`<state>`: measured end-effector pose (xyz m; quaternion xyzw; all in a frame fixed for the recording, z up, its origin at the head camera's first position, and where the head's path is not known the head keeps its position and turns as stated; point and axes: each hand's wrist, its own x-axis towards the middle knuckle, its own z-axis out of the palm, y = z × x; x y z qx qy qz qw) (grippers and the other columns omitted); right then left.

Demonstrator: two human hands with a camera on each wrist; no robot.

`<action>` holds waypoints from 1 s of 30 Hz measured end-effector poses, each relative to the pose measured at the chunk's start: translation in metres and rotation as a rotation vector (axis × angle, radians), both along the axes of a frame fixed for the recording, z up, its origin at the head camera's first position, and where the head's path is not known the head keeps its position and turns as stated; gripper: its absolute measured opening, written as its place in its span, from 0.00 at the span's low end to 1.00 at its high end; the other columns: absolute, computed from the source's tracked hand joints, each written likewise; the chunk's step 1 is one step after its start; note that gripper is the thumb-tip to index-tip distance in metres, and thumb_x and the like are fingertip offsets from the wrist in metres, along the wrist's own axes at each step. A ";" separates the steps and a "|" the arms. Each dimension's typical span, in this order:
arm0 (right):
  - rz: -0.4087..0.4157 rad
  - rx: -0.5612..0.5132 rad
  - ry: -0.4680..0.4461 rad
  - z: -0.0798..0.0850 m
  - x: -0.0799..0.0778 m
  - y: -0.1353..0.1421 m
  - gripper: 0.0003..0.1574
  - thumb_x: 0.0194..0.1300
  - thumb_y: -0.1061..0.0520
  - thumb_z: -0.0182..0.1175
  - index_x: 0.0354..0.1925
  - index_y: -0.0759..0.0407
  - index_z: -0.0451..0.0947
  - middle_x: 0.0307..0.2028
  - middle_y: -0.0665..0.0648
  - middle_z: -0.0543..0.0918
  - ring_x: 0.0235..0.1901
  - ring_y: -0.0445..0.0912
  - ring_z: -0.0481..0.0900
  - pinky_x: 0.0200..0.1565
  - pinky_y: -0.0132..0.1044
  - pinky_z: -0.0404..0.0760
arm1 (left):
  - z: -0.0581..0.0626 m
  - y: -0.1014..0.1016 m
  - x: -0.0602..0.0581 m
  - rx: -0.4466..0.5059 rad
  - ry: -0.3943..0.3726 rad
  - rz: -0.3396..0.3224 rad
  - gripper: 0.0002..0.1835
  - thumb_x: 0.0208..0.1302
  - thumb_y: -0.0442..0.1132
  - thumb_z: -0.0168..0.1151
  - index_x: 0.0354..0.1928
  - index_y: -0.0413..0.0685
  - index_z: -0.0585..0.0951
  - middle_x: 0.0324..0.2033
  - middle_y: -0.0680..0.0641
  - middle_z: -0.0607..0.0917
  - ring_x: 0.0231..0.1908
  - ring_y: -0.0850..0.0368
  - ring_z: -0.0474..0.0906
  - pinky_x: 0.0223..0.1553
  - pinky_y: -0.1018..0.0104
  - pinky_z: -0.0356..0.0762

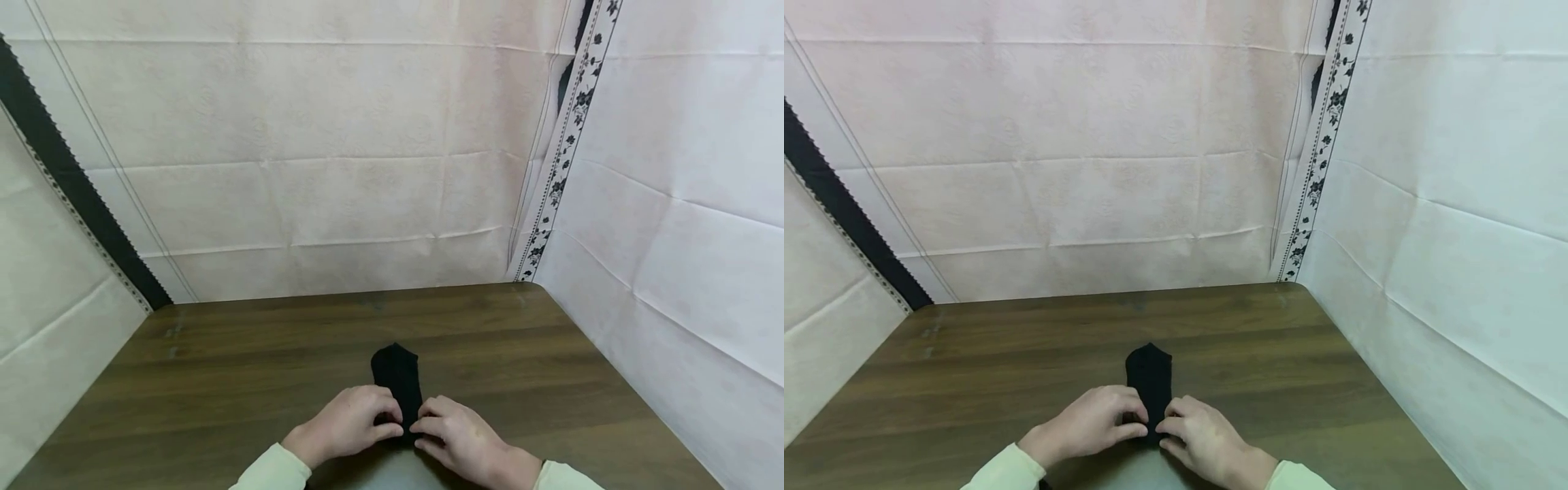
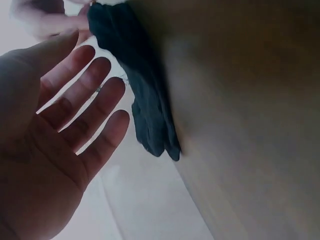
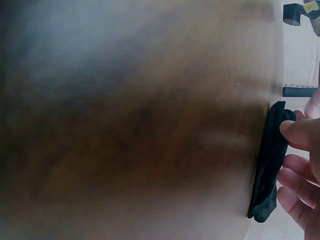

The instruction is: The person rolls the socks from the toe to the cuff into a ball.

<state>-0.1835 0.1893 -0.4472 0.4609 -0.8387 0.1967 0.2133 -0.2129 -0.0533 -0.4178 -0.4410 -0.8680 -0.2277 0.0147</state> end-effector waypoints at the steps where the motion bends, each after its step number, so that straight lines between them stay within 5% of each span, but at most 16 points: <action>1: -0.001 0.004 -0.003 0.000 0.000 0.000 0.11 0.59 0.57 0.75 0.41 0.50 0.88 0.39 0.44 0.78 0.37 0.34 0.73 0.41 0.19 0.73 | -0.001 0.000 0.002 -0.007 0.004 -0.009 0.03 0.67 0.48 0.68 0.38 0.61 0.87 0.35 0.67 0.80 0.35 0.71 0.76 0.38 0.75 0.75; 30: -0.056 0.106 -0.117 -0.002 0.003 -0.001 0.09 0.61 0.59 0.73 0.40 0.50 0.85 0.38 0.44 0.79 0.37 0.34 0.74 0.38 0.22 0.74 | -0.010 0.015 0.008 -0.117 -0.045 0.019 0.09 0.57 0.41 0.77 0.33 0.59 0.83 0.32 0.65 0.78 0.32 0.72 0.72 0.36 0.75 0.74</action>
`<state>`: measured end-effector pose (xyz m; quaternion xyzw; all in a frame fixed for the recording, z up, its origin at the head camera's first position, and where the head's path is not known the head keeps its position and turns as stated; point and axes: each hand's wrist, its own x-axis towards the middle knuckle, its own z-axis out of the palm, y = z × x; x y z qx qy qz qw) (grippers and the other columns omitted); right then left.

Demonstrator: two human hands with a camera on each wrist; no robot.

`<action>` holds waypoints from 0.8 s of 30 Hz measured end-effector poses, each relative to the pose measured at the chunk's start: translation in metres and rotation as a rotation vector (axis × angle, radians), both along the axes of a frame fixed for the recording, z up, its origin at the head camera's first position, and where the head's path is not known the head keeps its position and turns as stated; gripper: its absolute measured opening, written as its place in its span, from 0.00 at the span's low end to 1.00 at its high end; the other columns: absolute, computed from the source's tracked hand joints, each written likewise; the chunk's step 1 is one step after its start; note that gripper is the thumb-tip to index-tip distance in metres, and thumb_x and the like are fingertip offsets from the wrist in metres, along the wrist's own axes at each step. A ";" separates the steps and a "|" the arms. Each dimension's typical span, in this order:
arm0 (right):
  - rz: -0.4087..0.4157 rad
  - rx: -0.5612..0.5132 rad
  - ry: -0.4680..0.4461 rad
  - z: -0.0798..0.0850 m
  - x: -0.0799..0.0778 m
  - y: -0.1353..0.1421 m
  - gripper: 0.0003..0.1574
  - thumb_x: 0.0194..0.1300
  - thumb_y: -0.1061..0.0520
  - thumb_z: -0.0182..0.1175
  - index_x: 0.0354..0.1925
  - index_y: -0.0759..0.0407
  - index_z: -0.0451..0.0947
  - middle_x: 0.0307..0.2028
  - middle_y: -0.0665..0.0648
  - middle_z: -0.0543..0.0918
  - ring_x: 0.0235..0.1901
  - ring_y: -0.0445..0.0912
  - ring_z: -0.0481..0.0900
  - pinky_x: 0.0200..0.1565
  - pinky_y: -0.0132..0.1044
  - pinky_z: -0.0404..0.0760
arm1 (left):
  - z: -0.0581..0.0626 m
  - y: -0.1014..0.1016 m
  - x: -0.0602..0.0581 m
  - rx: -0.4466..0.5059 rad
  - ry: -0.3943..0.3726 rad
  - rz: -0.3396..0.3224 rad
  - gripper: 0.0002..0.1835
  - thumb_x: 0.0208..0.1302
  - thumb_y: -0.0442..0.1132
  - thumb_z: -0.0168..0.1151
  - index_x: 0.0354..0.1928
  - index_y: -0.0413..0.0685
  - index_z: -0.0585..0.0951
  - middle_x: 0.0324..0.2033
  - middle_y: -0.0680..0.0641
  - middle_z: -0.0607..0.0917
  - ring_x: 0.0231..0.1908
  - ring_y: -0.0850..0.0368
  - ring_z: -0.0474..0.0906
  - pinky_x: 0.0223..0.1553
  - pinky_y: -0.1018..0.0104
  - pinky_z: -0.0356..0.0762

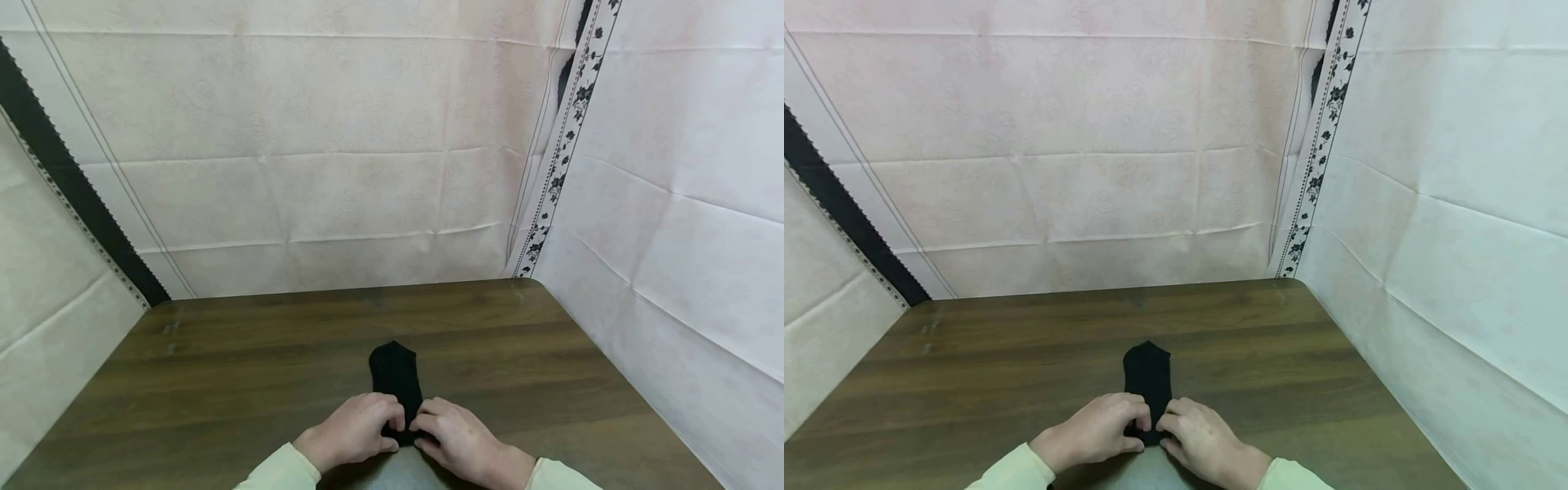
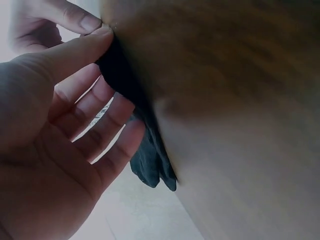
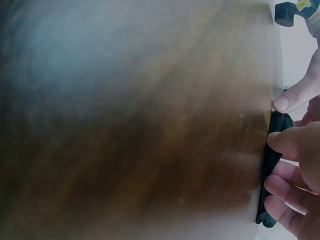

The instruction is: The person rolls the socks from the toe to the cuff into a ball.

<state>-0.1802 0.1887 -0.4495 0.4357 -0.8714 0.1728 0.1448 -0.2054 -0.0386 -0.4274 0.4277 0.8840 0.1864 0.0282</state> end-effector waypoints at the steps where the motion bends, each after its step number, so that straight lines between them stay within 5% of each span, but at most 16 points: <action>1: -0.002 0.001 0.003 0.000 0.000 0.000 0.09 0.61 0.59 0.73 0.40 0.50 0.85 0.38 0.44 0.79 0.37 0.34 0.74 0.39 0.22 0.74 | 0.000 0.000 0.000 -0.003 0.001 0.001 0.09 0.58 0.40 0.77 0.33 0.59 0.83 0.32 0.64 0.78 0.32 0.71 0.72 0.36 0.75 0.74; 18: -0.078 0.057 0.004 -0.001 0.001 -0.004 0.03 0.69 0.58 0.65 0.42 0.52 0.83 0.36 0.43 0.75 0.35 0.34 0.72 0.38 0.24 0.75 | -0.001 -0.002 -0.002 0.095 -0.120 0.089 0.03 0.67 0.37 0.67 0.36 0.55 0.85 0.33 0.64 0.82 0.34 0.73 0.75 0.39 0.71 0.77; 24: -0.098 0.050 -0.083 0.000 0.000 -0.004 0.10 0.72 0.48 0.62 0.44 0.51 0.83 0.38 0.44 0.76 0.35 0.34 0.71 0.37 0.27 0.76 | -0.001 -0.002 -0.005 0.124 -0.188 0.139 0.03 0.68 0.38 0.66 0.36 0.54 0.86 0.31 0.63 0.82 0.31 0.71 0.75 0.37 0.69 0.77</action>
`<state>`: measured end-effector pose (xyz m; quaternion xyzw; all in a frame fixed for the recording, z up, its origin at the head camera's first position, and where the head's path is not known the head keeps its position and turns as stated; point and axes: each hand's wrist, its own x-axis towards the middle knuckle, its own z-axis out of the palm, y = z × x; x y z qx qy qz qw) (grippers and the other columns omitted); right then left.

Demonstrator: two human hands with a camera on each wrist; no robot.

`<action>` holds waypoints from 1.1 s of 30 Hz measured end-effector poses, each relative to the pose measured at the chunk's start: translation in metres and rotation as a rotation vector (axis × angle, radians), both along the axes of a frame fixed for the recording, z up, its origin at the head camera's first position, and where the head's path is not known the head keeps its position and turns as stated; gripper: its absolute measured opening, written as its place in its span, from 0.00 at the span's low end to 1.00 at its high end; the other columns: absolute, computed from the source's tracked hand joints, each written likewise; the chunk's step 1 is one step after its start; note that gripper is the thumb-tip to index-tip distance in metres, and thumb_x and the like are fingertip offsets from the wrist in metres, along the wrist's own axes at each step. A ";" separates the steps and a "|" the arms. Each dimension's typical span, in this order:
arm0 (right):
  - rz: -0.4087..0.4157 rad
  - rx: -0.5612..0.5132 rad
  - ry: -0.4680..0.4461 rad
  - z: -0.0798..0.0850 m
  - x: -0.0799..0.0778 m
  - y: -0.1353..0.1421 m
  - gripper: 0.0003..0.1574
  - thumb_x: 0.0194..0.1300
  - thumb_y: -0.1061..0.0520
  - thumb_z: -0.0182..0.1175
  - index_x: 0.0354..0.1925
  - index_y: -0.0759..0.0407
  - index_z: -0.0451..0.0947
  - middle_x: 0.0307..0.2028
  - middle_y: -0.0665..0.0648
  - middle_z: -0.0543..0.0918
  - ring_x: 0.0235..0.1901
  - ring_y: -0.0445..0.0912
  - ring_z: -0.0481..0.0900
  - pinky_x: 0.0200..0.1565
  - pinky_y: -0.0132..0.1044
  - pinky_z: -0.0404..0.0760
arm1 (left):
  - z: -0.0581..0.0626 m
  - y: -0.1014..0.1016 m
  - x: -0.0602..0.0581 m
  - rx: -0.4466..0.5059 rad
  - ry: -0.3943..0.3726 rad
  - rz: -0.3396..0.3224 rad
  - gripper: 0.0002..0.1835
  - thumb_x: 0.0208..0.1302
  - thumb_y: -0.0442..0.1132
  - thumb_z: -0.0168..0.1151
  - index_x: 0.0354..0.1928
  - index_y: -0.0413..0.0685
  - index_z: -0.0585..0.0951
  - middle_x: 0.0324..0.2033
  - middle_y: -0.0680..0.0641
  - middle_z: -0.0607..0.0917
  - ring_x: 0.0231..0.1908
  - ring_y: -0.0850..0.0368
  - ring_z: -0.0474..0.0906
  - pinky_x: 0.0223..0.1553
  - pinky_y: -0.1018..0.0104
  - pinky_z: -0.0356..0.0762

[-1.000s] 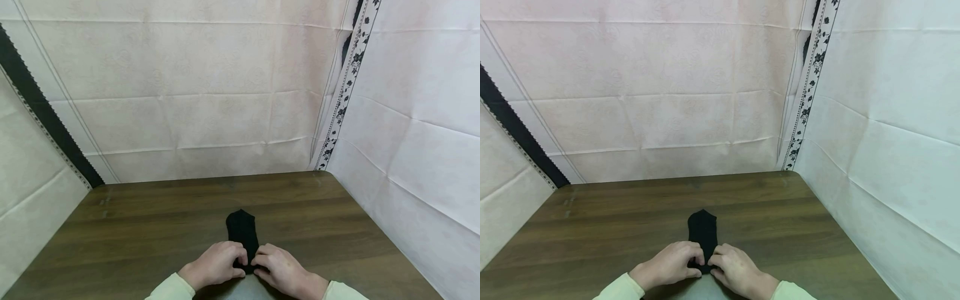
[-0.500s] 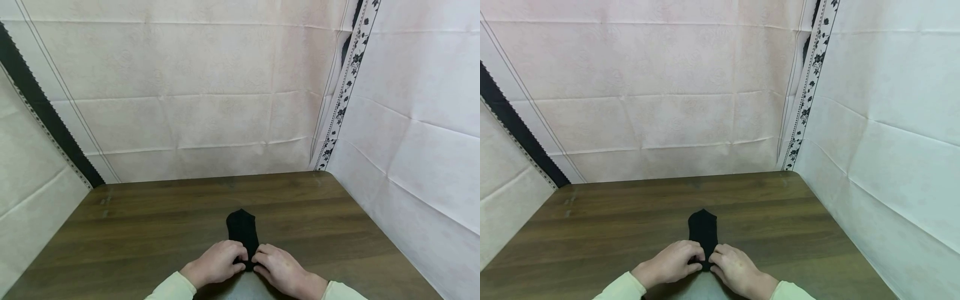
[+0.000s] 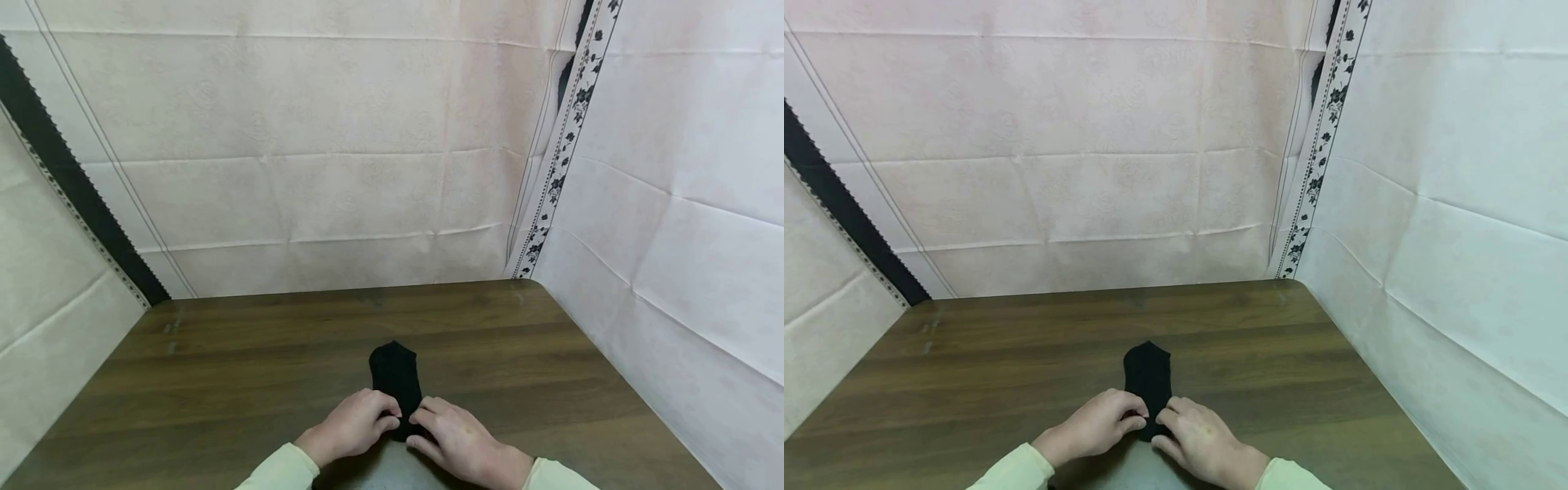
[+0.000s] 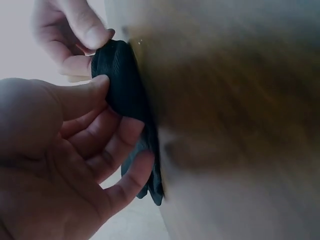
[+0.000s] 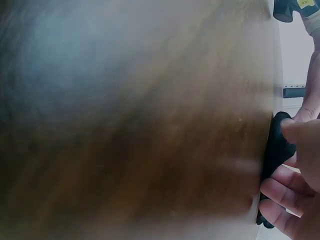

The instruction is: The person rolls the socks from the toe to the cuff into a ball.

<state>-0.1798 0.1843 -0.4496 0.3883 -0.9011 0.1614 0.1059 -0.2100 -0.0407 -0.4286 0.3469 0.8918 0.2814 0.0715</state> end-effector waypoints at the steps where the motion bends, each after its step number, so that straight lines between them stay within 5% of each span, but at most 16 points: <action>1: -0.003 -0.001 -0.012 0.000 0.000 0.000 0.11 0.72 0.47 0.62 0.44 0.51 0.82 0.38 0.44 0.75 0.35 0.34 0.71 0.37 0.27 0.76 | 0.000 0.000 0.000 0.009 -0.014 0.003 0.03 0.68 0.37 0.66 0.36 0.53 0.86 0.31 0.63 0.83 0.31 0.71 0.75 0.37 0.69 0.77; 14: -0.013 -0.073 -0.049 -0.001 -0.002 -0.001 0.06 0.74 0.52 0.59 0.43 0.49 0.83 0.37 0.41 0.73 0.35 0.33 0.69 0.36 0.27 0.74 | 0.002 0.001 0.000 0.061 -0.093 0.029 0.05 0.70 0.38 0.63 0.35 0.53 0.86 0.31 0.63 0.81 0.31 0.69 0.74 0.37 0.67 0.76; 20: -0.049 -0.077 -0.118 0.002 -0.004 -0.002 0.07 0.75 0.53 0.58 0.41 0.48 0.83 0.35 0.40 0.70 0.33 0.34 0.67 0.35 0.27 0.72 | 0.004 0.004 0.003 0.126 -0.160 0.052 0.06 0.66 0.45 0.69 0.39 0.54 0.82 0.24 0.60 0.79 0.23 0.66 0.74 0.30 0.69 0.74; 33: -0.072 -0.069 -0.141 0.004 -0.005 -0.005 0.08 0.76 0.52 0.57 0.39 0.47 0.82 0.33 0.40 0.69 0.32 0.34 0.66 0.35 0.28 0.72 | 0.001 0.006 0.000 0.083 -0.093 0.066 0.07 0.66 0.38 0.68 0.28 0.54 0.86 0.26 0.63 0.78 0.27 0.68 0.71 0.32 0.69 0.72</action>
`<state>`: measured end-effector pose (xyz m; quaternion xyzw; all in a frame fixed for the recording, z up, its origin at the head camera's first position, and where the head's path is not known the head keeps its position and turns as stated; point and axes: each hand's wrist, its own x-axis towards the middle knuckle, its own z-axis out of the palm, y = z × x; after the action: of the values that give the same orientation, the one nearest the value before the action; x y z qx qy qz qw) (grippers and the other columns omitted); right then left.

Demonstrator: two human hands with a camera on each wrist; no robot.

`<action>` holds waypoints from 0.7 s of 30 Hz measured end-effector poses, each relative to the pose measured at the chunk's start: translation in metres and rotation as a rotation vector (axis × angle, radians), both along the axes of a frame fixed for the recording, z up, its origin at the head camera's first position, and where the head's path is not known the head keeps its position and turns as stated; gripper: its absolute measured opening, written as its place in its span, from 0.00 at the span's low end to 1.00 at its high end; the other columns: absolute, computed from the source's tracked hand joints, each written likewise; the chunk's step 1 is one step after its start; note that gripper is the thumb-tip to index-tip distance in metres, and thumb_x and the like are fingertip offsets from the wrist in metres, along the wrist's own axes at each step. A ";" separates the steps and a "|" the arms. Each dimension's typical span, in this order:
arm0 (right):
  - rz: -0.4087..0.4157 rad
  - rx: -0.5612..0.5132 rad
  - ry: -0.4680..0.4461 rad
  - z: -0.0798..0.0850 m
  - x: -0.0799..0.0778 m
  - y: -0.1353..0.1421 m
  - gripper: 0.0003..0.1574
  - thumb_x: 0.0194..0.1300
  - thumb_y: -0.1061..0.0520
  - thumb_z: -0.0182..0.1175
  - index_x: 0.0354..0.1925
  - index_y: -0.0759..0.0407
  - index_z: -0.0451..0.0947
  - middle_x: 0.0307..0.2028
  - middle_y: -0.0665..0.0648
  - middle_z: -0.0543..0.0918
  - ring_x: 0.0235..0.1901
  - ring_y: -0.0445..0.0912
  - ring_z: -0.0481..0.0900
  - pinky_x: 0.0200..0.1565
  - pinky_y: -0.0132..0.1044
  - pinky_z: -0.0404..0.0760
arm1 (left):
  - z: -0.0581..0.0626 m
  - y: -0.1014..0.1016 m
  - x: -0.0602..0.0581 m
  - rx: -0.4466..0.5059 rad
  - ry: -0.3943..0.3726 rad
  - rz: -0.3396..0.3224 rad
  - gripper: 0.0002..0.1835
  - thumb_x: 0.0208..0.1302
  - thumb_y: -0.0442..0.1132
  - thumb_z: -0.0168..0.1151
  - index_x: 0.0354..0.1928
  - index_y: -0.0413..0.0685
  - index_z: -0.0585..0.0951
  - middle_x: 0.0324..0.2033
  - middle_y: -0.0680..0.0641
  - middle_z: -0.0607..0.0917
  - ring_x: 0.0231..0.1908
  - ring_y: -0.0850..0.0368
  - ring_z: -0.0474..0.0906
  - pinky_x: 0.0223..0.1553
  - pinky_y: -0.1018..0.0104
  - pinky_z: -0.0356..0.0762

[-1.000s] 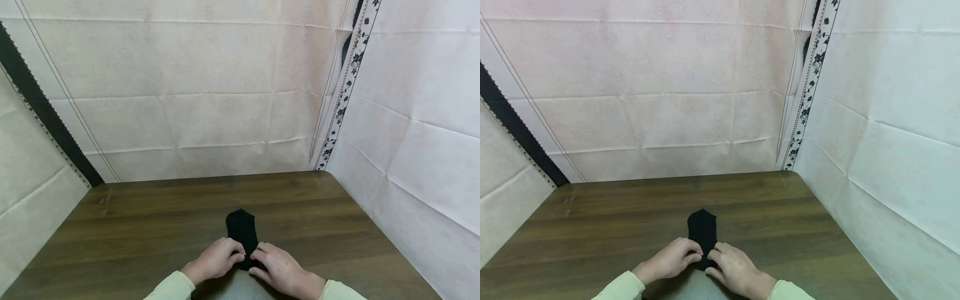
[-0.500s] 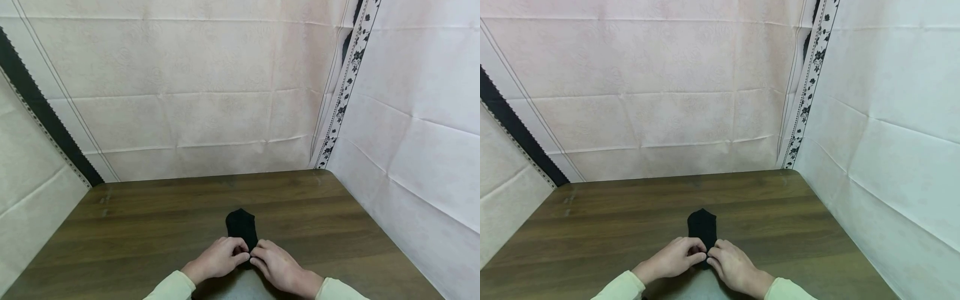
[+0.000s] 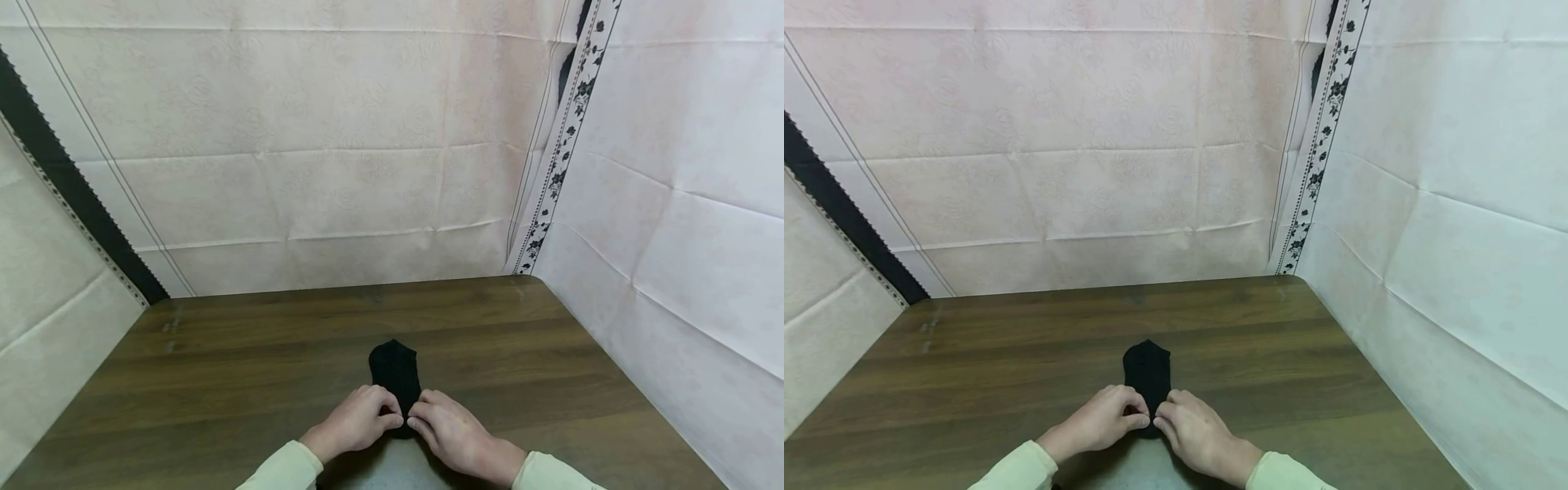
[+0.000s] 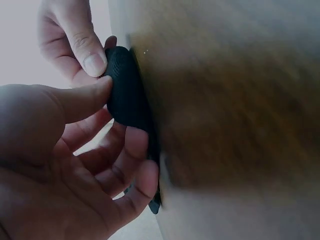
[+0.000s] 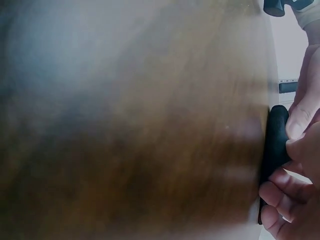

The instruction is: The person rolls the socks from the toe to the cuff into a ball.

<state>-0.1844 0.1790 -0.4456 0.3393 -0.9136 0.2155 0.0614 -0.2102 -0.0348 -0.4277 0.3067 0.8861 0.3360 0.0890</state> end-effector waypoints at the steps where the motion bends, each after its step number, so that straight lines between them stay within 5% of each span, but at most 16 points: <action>1: -0.002 -0.003 0.010 -0.001 0.000 0.000 0.07 0.75 0.52 0.58 0.39 0.47 0.82 0.34 0.40 0.70 0.32 0.34 0.67 0.35 0.29 0.73 | 0.000 0.000 0.000 -0.009 0.005 0.003 0.07 0.66 0.38 0.68 0.29 0.54 0.86 0.26 0.62 0.78 0.28 0.68 0.71 0.33 0.68 0.73; 4: -0.005 -0.020 0.040 -0.002 0.001 0.001 0.03 0.73 0.53 0.61 0.43 0.49 0.80 0.34 0.40 0.72 0.33 0.34 0.69 0.37 0.30 0.74 | -0.001 0.001 -0.001 -0.040 0.020 0.020 0.06 0.66 0.39 0.68 0.30 0.53 0.86 0.28 0.62 0.76 0.31 0.66 0.71 0.36 0.66 0.73; 8: 0.024 -0.058 0.083 -0.004 0.000 0.001 0.09 0.70 0.56 0.64 0.47 0.49 0.76 0.33 0.39 0.73 0.32 0.33 0.70 0.37 0.31 0.75 | -0.002 0.001 -0.001 -0.051 0.013 0.034 0.07 0.67 0.39 0.67 0.29 0.53 0.87 0.28 0.61 0.77 0.31 0.66 0.72 0.36 0.65 0.73; 15: 0.078 -0.068 0.204 -0.004 -0.001 0.002 0.07 0.65 0.59 0.69 0.39 0.50 0.80 0.31 0.40 0.76 0.31 0.32 0.72 0.37 0.33 0.77 | -0.002 0.002 0.000 -0.023 -0.043 0.073 0.10 0.67 0.38 0.67 0.26 0.54 0.86 0.21 0.60 0.79 0.21 0.64 0.71 0.28 0.67 0.71; 21: 0.049 -0.027 0.108 -0.001 0.001 0.003 0.06 0.65 0.56 0.70 0.41 0.50 0.83 0.32 0.42 0.76 0.31 0.32 0.71 0.36 0.29 0.76 | -0.002 0.002 0.000 -0.020 -0.046 0.090 0.10 0.66 0.38 0.68 0.25 0.54 0.86 0.20 0.60 0.79 0.21 0.64 0.71 0.27 0.66 0.71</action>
<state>-0.1835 0.1819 -0.4464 0.3718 -0.8975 0.2104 0.1099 -0.2098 -0.0331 -0.4299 0.2577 0.9000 0.3380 0.0971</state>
